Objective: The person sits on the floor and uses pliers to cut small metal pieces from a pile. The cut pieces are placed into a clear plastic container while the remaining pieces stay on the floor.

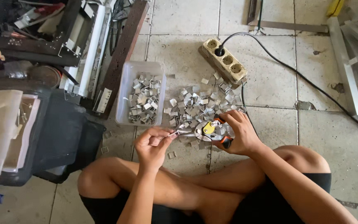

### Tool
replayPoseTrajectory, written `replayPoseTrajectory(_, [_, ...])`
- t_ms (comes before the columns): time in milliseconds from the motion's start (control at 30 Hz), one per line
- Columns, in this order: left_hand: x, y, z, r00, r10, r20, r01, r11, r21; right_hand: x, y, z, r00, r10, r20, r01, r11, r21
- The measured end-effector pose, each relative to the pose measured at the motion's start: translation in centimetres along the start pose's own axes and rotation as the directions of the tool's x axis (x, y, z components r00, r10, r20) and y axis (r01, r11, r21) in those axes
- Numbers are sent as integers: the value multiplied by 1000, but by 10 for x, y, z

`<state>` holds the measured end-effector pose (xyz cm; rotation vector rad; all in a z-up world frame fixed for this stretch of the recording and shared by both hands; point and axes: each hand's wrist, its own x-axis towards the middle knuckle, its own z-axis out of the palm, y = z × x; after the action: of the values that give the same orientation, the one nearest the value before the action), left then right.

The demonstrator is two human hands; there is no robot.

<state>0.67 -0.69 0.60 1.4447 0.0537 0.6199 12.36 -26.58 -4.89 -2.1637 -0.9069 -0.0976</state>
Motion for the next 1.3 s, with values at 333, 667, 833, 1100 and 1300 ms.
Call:
replayPoseTrajectory(333, [3, 14, -2, 992, 16, 121, -12, 1000, -27, -13, 22, 12, 997, -8, 74, 12, 998, -57])
replayPoseTrajectory(667, [7, 20, -2, 989, 47, 143, -49, 999, 9, 1, 11, 2, 979, -176, -99, 166, 981, -105])
replayPoseTrajectory(833, [14, 34, -1, 978, 83, 191, -102, 990, 96, -3, 6, 0, 989, -137, -58, 132, 988, -76])
replayPoseTrajectory(1100, [14, 25, -2, 963, 132, 234, -153, 985, 75, -5, 32, 1, 994, -95, -58, 91, 993, -74])
replayPoseTrajectory(1300, [5, -15, -3, 981, -37, 188, 50, 997, -64, 4, 10, -7, 987, -89, -131, 76, 992, -103])
